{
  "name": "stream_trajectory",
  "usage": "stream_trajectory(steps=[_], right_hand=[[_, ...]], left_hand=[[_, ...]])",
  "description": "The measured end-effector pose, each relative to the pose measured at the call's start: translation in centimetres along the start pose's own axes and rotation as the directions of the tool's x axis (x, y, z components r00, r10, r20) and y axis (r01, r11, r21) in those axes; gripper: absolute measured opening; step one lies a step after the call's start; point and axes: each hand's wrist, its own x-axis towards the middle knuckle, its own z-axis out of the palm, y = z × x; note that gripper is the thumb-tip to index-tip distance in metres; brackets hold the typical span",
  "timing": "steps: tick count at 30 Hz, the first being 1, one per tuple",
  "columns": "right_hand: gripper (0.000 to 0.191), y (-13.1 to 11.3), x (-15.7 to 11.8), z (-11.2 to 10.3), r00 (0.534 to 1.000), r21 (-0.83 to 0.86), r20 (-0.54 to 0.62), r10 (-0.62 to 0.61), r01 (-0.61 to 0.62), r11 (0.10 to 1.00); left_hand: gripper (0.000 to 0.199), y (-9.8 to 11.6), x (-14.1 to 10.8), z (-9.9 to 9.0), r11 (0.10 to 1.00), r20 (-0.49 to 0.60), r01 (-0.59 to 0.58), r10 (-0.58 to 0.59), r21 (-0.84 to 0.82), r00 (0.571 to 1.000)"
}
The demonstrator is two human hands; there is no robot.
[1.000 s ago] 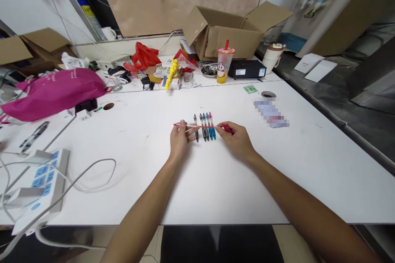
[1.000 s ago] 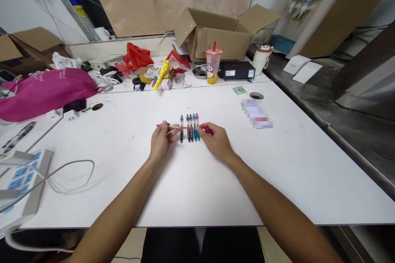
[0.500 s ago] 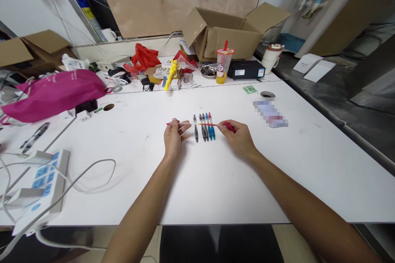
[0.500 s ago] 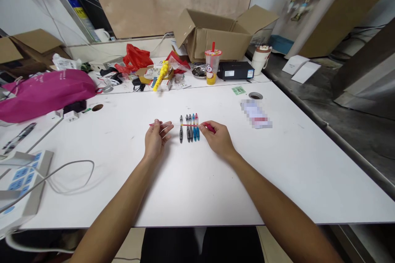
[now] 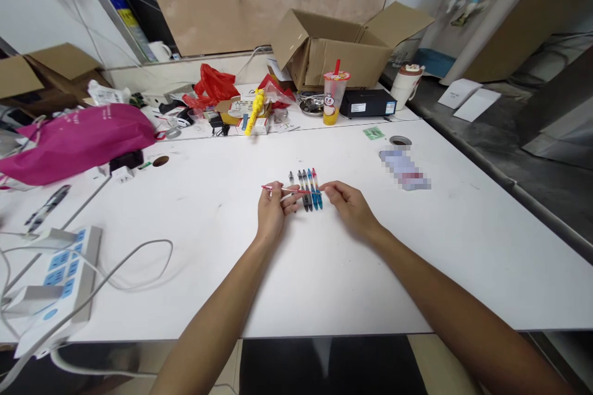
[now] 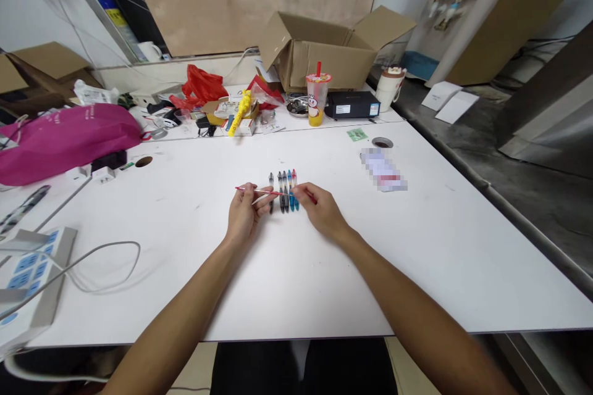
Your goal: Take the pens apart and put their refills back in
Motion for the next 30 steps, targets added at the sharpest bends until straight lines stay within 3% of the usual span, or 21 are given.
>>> stream_trajectory(steps=[13, 24, 30], right_hand=[[0.019, 0.1, 0.3, -0.5, 0.994, -0.09, 0.028, -0.103, 0.105, 0.99], [0.028, 0.2, 0.1, -0.2, 0.968, -0.099, 0.143, -0.205, 0.22, 0.971], [0.028, 0.7, -0.3, 0.6, 0.993, 0.015, 0.114, 0.013, -0.015, 1.0]], left_hand=[[0.027, 0.0, 0.5, -0.5, 1.0, 0.018, -0.019, 0.019, -0.008, 1.0], [0.032, -0.5, 0.1, -0.1, 0.999, 0.043, -0.001, -0.001, 0.047, 0.999], [0.038, -0.6, -0.5, 0.2, 0.987, 0.128, 0.028, -0.049, 0.161, 0.991]])
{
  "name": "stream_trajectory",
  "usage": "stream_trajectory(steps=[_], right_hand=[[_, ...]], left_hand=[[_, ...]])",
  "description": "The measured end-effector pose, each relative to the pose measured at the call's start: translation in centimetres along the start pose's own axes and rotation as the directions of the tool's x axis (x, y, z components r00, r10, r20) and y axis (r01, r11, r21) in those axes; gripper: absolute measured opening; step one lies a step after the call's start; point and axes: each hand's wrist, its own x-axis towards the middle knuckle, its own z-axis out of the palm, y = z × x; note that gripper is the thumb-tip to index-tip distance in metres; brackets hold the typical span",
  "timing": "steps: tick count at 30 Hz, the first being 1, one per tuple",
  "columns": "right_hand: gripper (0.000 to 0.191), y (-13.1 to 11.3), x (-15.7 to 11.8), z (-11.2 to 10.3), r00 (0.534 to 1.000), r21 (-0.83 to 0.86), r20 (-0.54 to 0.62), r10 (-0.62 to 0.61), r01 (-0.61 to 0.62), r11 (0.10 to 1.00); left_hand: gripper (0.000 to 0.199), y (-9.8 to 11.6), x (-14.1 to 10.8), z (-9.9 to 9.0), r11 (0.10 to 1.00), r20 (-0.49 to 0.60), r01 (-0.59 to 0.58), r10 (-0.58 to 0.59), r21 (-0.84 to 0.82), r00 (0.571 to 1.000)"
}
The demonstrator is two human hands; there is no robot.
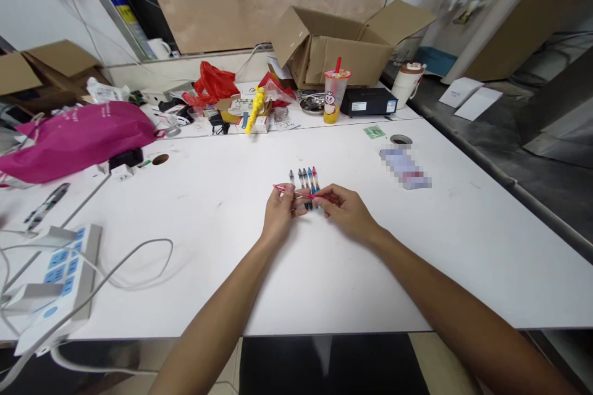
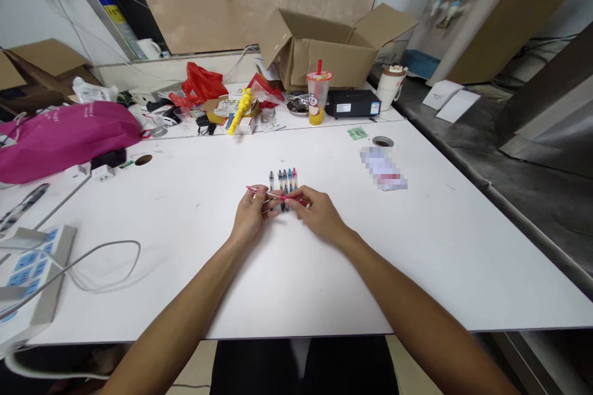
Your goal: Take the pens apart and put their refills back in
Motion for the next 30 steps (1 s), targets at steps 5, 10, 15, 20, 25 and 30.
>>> stream_trajectory(steps=[5, 10, 15, 20, 25, 30], right_hand=[[0.026, -0.3, 0.0, 0.1, 0.998, -0.035, -0.037, -0.05, 0.048, 0.998], [0.024, -0.4, 0.1, 0.0, 1.0, -0.054, 0.026, -0.013, 0.015, 0.998], [0.025, -0.6, 0.0, -0.1, 0.999, -0.089, 0.036, 0.013, -0.01, 0.996], [0.032, -0.8, -0.2, -0.1, 0.996, -0.108, 0.063, 0.057, -0.05, 0.993], [0.034, -1.1, -0.2, -0.1, 0.998, -0.122, 0.039, 0.051, -0.046, 0.991], [0.038, -1.1, -0.3, 0.0, 0.992, -0.091, 0.077, 0.097, -0.09, 0.992]], left_hand=[[0.04, 0.2, -0.1, 0.1, 0.999, -0.021, -0.015, 0.015, 0.034, 1.0], [0.04, 0.2, 0.0, -0.1, 0.999, -0.057, -0.037, 0.039, 0.033, 0.998], [0.042, 0.2, 0.0, -0.2, 0.998, -0.062, -0.056, 0.058, 0.035, 0.996], [0.041, 0.3, 0.1, -0.2, 0.997, -0.052, -0.06, 0.062, 0.037, 0.997], [0.039, 0.4, 0.1, -0.1, 0.998, -0.056, -0.057, 0.059, 0.041, 0.997], [0.04, 0.4, 0.0, -0.2, 0.997, -0.049, -0.062, 0.065, 0.056, 0.997]])
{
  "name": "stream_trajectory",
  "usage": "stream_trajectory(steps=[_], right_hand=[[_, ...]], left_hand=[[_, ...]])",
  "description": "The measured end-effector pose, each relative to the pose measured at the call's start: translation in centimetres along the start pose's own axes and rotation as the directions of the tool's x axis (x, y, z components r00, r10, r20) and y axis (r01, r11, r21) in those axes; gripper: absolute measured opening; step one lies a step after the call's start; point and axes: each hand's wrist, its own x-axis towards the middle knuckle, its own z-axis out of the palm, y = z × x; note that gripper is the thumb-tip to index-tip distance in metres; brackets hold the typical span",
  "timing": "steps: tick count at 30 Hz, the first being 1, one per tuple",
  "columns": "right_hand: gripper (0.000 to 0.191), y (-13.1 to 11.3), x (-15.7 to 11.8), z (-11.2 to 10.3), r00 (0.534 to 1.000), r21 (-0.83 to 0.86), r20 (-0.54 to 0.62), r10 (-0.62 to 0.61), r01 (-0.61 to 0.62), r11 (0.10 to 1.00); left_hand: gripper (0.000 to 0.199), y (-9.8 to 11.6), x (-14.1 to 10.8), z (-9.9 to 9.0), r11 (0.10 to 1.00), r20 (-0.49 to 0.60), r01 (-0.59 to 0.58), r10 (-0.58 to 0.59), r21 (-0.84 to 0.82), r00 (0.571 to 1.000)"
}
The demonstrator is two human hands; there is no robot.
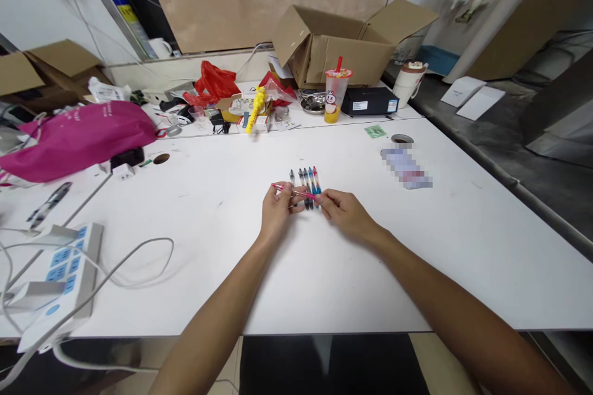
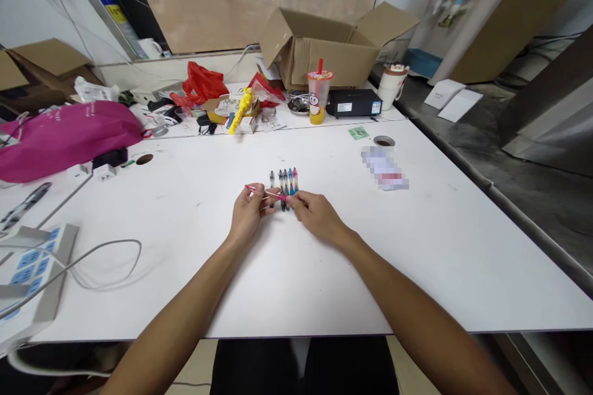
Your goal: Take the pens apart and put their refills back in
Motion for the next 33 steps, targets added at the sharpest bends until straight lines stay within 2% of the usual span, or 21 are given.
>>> stream_trajectory(steps=[2, 6, 12, 17, 20, 22, 25, 31, 33], right_hand=[[0.044, 0.0, 0.0, 0.0, 0.999, 0.013, 0.025, 0.025, -0.026, 1.0], [0.036, -0.1, 0.1, 0.0, 0.999, 0.012, -0.01, -0.047, 0.047, 0.999], [0.04, 0.1, 0.2, -0.1, 0.996, 0.053, 0.083, 0.039, -0.044, 0.998], [0.041, -0.2, 0.1, -0.1, 0.997, 0.147, 0.07, -0.032, 0.021, 0.989], [0.038, -0.3, 0.2, -0.2, 0.999, 0.167, 0.025, -0.027, 0.023, 0.986], [0.037, -0.3, 0.3, -0.3, 1.0, 0.13, -0.001, -0.025, 0.025, 0.991], [0.038, -0.3, 0.1, -0.3, 0.999, 0.038, 0.007, -0.053, 0.053, 0.998], [0.034, -0.4, -0.7, 0.6, 0.982, -0.138, 0.18, -0.051, 0.076, 0.987], [0.038, -0.4, -0.8, 0.8, 0.979, -0.165, 0.194, -0.056, 0.088, 0.982]], left_hand=[[0.041, -0.1, 0.1, -0.1, 1.0, 0.012, -0.001, 0.001, 0.004, 1.0], [0.043, -0.3, 0.3, -0.3, 1.0, 0.012, -0.017, 0.017, -0.005, 1.0], [0.045, -0.5, 0.6, -0.5, 0.998, 0.068, -0.061, 0.061, 0.0, 0.996], [0.062, -0.4, 0.3, -0.6, 0.983, -0.057, -0.182, 0.181, -0.009, 0.982], [0.058, -0.1, 0.3, -0.7, 0.974, -0.074, -0.226, 0.227, 0.018, 0.971], [0.055, 0.1, 0.3, -0.8, 0.974, -0.043, -0.225, 0.226, 0.033, 0.973], [0.06, 0.2, 0.3, -0.8, 0.978, -0.024, -0.207, 0.208, 0.036, 0.978], [0.066, 0.1, 0.3, -0.7, 0.986, 0.044, -0.152, 0.15, 0.066, 0.988], [0.074, 0.0, 0.3, -0.5, 0.993, 0.054, -0.108, 0.106, 0.041, 0.993]])
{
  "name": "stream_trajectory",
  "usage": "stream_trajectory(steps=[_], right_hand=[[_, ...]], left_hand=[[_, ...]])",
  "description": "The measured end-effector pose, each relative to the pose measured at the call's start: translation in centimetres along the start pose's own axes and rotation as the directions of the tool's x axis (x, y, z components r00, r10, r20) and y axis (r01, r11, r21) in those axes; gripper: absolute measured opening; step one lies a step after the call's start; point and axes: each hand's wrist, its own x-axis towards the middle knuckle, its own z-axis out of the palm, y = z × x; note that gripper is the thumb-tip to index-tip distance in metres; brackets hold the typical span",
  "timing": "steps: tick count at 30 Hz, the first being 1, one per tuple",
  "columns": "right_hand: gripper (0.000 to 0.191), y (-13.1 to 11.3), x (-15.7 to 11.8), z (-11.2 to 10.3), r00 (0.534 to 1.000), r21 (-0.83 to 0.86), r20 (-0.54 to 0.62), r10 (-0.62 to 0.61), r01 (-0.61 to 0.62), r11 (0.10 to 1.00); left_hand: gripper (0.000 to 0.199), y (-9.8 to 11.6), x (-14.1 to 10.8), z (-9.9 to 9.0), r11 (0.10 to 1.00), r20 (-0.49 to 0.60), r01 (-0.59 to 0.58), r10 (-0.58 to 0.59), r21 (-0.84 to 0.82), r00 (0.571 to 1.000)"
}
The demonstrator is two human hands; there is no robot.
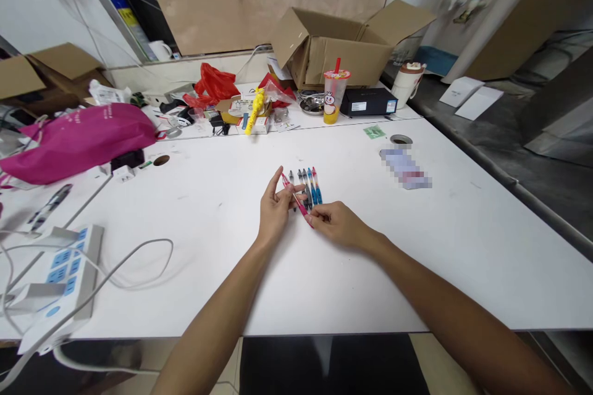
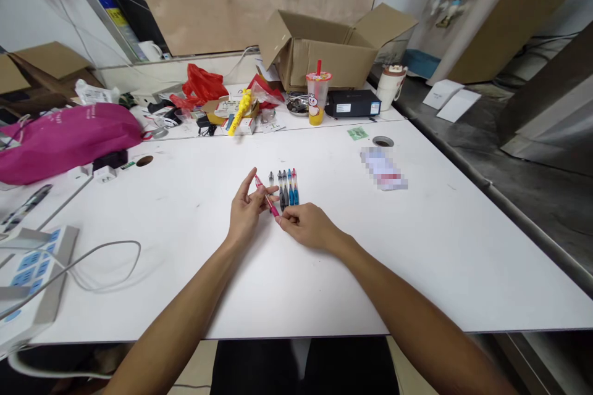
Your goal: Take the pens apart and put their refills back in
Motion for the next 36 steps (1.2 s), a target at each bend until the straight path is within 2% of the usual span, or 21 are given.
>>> stream_trajectory(steps=[3, 6, 8, 10, 14, 19, 21, 23, 25, 26, 28, 31, 36], right_hand=[[0.04, 0.1, 0.1, -0.4, 0.991, -0.036, -0.136, 0.005, -0.01, 0.999], [0.039, 0.8, 0.5, -1.6, 0.937, -0.124, -0.347, 0.034, -0.082, 0.989], [0.042, 1.7, 0.8, -2.3, 0.906, -0.238, -0.418, 0.069, -0.183, 0.954], [0.043, 2.8, 1.1, -2.8, 0.91, -0.338, -0.402, 0.101, -0.251, 0.907], [0.044, 4.2, 1.3, -2.7, 0.929, -0.445, -0.363, 0.07, -0.239, 0.863], [0.043, 3.7, 1.2, -3.1, 0.931, -0.531, -0.349, 0.104, -0.288, 0.797], [0.035, 3.2, 1.1, -3.5, 0.935, -0.543, -0.353, 0.024, -0.226, 0.809], [0.029, 3.0, 0.9, -3.7, 0.947, -0.57, -0.285, -0.148, -0.043, 0.82], [0.042, 3.0, 0.9, -3.7, 0.944, -0.587, -0.156, -0.291, 0.148, 0.796], [0.049, 3.1, 1.0, -3.6, 0.944, -0.587, -0.099, -0.314, 0.199, 0.785], [0.054, 3.5, 1.1, -3.4, 0.958, -0.588, -0.044, -0.285, 0.206, 0.782], [0.05, 3.9, 1.4, -3.2, 0.972, -0.598, -0.059, -0.228, 0.148, 0.788], [0.033, 3.2, 1.6, -3.6, 0.95, -0.565, -0.075, -0.302, 0.209, 0.798]], left_hand=[[0.077, -0.2, 0.2, 0.0, 0.998, -0.032, 0.037, -0.039, -0.056, 0.999], [0.045, -0.5, 0.5, -0.4, 0.999, -0.073, 0.041, -0.042, -0.012, 0.996], [0.035, -0.6, 0.6, -0.7, 0.998, -0.076, 0.042, -0.038, 0.052, 0.996], [0.036, -0.6, 0.6, -0.9, 0.996, -0.084, 0.043, -0.036, 0.079, 0.996], [0.039, -0.3, 0.5, -0.8, 0.997, -0.094, 0.054, -0.049, 0.049, 0.994], [0.038, -0.1, 0.4, -0.6, 0.997, -0.094, 0.073, -0.071, 0.015, 0.993], [0.037, -0.1, 0.4, -0.5, 0.997, -0.095, 0.08, -0.078, 0.011, 0.992], [0.038, -0.1, 0.4, -0.5, 0.996, -0.092, 0.085, -0.084, 0.008, 0.992], [0.038, -0.2, 0.5, -0.5, 0.996, -0.084, 0.086, -0.086, 0.004, 0.993], [0.039, -0.2, 0.5, -0.5, 0.996, -0.08, 0.088, -0.087, 0.003, 0.993], [0.039, -0.2, 0.5, -0.5, 0.996, -0.078, 0.086, -0.086, 0.0, 0.993], [0.039, -0.3, 0.6, -0.6, 0.996, -0.08, 0.084, -0.084, -0.003, 0.993], [0.037, -0.3, 0.6, -0.6, 0.995, -0.09, 0.096, -0.095, 0.004, 0.991]])
